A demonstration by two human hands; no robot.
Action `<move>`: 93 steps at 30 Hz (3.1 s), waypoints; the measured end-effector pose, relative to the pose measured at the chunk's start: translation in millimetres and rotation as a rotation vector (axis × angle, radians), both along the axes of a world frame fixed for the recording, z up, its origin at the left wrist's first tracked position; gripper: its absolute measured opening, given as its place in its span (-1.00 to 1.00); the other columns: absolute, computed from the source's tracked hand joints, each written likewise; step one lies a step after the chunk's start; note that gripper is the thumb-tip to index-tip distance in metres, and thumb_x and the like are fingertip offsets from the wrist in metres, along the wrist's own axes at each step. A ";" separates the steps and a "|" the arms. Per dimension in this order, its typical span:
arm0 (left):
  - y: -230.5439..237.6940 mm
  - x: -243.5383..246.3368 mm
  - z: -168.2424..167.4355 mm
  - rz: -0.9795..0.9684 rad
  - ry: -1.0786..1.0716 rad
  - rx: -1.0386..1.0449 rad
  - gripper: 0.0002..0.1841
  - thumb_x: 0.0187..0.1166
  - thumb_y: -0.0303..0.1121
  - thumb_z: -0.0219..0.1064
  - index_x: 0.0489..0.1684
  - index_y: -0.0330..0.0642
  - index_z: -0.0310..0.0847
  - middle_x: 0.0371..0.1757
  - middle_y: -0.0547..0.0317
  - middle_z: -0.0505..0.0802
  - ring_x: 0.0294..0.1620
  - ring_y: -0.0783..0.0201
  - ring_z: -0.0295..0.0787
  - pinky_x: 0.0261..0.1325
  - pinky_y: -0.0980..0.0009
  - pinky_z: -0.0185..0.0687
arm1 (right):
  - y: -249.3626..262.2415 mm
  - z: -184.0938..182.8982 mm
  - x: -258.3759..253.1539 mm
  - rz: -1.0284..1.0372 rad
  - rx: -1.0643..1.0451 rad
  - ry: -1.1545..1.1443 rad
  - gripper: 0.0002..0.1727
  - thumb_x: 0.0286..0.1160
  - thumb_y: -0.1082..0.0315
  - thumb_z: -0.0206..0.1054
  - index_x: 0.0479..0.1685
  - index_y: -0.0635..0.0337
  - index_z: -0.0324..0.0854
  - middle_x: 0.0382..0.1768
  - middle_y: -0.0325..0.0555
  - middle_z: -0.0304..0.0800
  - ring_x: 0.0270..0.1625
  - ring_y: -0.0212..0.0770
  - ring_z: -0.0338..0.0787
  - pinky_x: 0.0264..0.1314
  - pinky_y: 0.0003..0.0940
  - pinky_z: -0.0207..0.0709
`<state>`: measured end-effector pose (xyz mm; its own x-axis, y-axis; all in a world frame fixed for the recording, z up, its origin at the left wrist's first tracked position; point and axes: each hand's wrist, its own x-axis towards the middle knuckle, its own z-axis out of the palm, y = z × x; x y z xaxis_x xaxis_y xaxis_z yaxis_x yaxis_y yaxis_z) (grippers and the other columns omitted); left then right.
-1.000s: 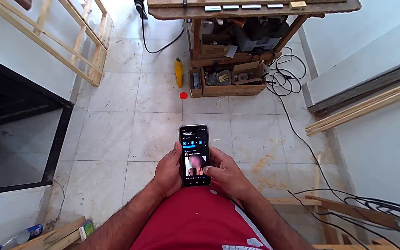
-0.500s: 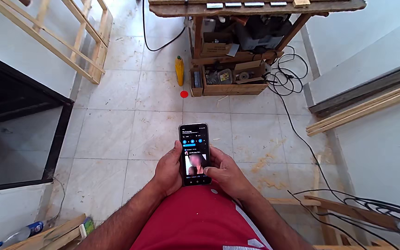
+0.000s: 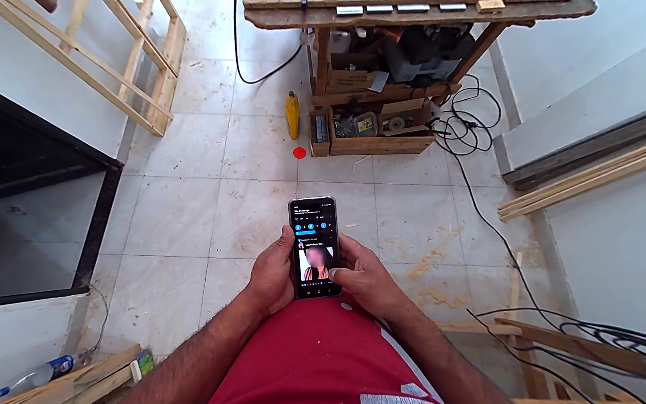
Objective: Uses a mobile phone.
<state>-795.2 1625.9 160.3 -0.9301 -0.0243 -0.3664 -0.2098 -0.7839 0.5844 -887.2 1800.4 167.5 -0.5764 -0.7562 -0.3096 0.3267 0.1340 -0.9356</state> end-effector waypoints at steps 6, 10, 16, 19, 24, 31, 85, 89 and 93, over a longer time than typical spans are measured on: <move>2.8 0.0 3.5 0.013 -0.012 -0.056 -0.24 0.78 0.32 -0.35 0.56 -0.02 0.46 0.31 -0.11 0.80 0.29 0.02 0.80 0.30 -0.06 0.74 | -8.0 2.6 5.8 -0.049 0.216 0.164 -0.49 0.41 0.10 0.55 0.36 -0.10 0.59 -0.11 -0.22 0.92 -0.15 -0.23 0.93 -0.17 -0.21 0.88; 2.8 -0.7 1.6 0.019 0.000 -0.070 -0.25 0.78 0.32 -0.33 0.57 -0.03 0.45 0.31 -0.13 0.79 0.29 0.03 0.79 0.32 -0.05 0.73 | -13.7 3.9 8.0 -0.064 0.389 0.319 -0.39 0.25 -0.14 0.62 0.27 -0.17 0.58 -0.27 -0.34 0.90 -0.31 -0.34 0.90 -0.34 -0.23 0.85; 3.0 0.6 2.4 0.020 -0.025 -0.068 -0.25 0.79 0.31 -0.37 0.59 -0.02 0.43 0.33 -0.12 0.78 0.31 0.00 0.78 0.32 -0.09 0.72 | -10.5 11.7 5.3 -0.100 0.426 0.403 -0.63 0.50 0.33 0.16 0.15 -0.15 0.81 -0.26 -0.38 0.91 -0.31 -0.40 0.85 -0.38 -0.23 0.74; 2.1 1.1 1.8 0.016 -0.011 -0.039 -0.25 0.80 0.30 -0.37 0.60 -0.04 0.42 0.35 -0.16 0.77 0.35 -0.05 0.76 0.35 -0.13 0.69 | -2.1 9.8 1.0 -0.113 0.289 0.350 -0.44 0.40 0.43 -0.02 0.23 -0.07 0.82 -0.11 -0.34 0.95 -0.18 -0.37 0.89 -0.23 -0.23 0.78; 1.2 0.9 1.4 0.011 -0.016 -0.034 -0.24 0.79 0.31 -0.37 0.60 -0.03 0.42 0.37 -0.15 0.76 0.36 -0.05 0.75 0.35 -0.14 0.69 | -0.7 5.7 1.5 -0.083 0.249 0.339 -0.41 0.39 0.46 0.01 0.36 -0.06 0.76 -0.05 -0.36 0.95 -0.09 -0.38 0.91 -0.15 -0.26 0.82; 0.2 0.2 -0.3 0.013 -0.020 -0.016 -0.24 0.79 0.31 -0.37 0.60 -0.04 0.42 0.37 -0.16 0.76 0.35 -0.04 0.76 0.35 -0.13 0.70 | -0.7 3.3 0.9 -0.079 0.230 0.315 -0.39 0.38 0.50 0.03 0.41 -0.04 0.72 -0.02 -0.33 0.95 -0.06 -0.38 0.91 -0.10 -0.27 0.83; 1.1 -2.7 -1.0 -0.003 -0.033 -0.064 -0.24 0.79 0.31 -0.35 0.58 -0.04 0.45 0.33 -0.14 0.78 0.31 -0.02 0.79 0.30 -0.12 0.73 | -4.5 -1.1 -1.2 -0.087 0.348 0.452 -0.50 0.52 0.32 -0.01 0.25 -0.13 0.80 -0.11 -0.45 0.94 -0.10 -0.51 0.87 -0.15 -0.29 0.78; 0.8 -3.1 -0.2 -0.011 -0.024 -0.050 -0.23 0.78 0.32 -0.36 0.58 -0.03 0.44 0.33 -0.14 0.78 0.30 -0.02 0.79 0.29 -0.11 0.74 | -2.8 2.6 1.0 -0.088 0.352 0.450 -0.50 0.51 0.35 0.01 0.28 -0.13 0.79 -0.15 -0.43 0.94 -0.18 -0.48 0.88 -0.25 -0.31 0.78; 0.9 -2.4 0.4 -0.021 -0.024 -0.038 -0.22 0.77 0.34 -0.37 0.58 -0.02 0.45 0.33 -0.14 0.78 0.30 -0.02 0.79 0.28 -0.10 0.74 | -2.2 5.5 2.8 -0.088 0.375 0.451 -0.49 0.50 0.37 0.02 0.31 -0.12 0.77 -0.15 -0.43 0.94 -0.19 -0.48 0.88 -0.28 -0.32 0.78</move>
